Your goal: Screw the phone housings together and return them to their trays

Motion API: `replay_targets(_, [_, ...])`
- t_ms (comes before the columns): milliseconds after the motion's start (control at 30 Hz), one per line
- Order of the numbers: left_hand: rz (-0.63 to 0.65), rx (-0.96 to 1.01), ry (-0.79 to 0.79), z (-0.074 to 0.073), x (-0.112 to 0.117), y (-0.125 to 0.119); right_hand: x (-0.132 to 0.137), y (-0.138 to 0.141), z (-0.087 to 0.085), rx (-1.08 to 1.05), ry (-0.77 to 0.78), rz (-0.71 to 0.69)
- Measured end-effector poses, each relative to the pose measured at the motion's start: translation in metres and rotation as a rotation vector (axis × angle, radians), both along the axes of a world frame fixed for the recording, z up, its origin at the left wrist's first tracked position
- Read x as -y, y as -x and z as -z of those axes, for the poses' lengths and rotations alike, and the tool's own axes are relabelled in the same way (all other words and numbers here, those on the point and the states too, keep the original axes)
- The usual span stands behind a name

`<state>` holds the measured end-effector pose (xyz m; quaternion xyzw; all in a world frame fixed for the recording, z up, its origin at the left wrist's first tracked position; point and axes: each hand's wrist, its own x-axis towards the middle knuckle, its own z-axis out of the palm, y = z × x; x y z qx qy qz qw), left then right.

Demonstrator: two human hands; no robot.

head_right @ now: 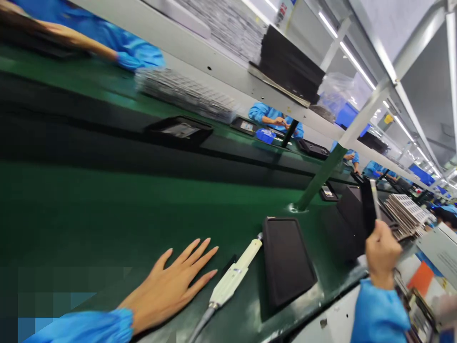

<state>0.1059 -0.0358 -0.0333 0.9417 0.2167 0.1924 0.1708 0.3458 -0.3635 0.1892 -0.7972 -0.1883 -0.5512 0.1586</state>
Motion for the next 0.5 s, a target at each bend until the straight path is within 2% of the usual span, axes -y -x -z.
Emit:
replay_targets(33, [0.006,0.040,0.052,-0.003,0.000,0.002,-0.006,0.029,0.016,0.019,0.008,-0.024])
replay_targets(133, [0.044,0.297,0.306,-0.017,0.012,0.016,-0.030,0.117,0.066,0.150,0.025,-0.281])
replay_targets(200, [0.120,0.470,0.577,-0.031,0.035,0.028,-0.051,0.169,0.091,0.111,0.032,-0.405])
replay_targets(267, [0.239,0.526,0.921,-0.047,0.066,0.039,-0.073,0.209,0.109,0.006,0.045,-0.497])
replay_targets(333, [0.332,0.422,1.240,-0.067,0.098,0.047,-0.091,0.240,0.120,-0.087,0.055,-0.562])
replay_targets(400, [0.328,0.244,1.422,-0.087,0.126,0.049,-0.098,0.262,0.128,-0.189,0.098,-0.584])
replay_targets(467, [0.277,0.112,1.501,-0.104,0.142,0.044,-0.083,0.275,0.138,-0.200,0.062,-0.562])
replay_targets(500, [0.253,0.086,1.530,-0.109,0.145,0.040,-0.065,0.277,0.144,-0.190,0.022,-0.516])
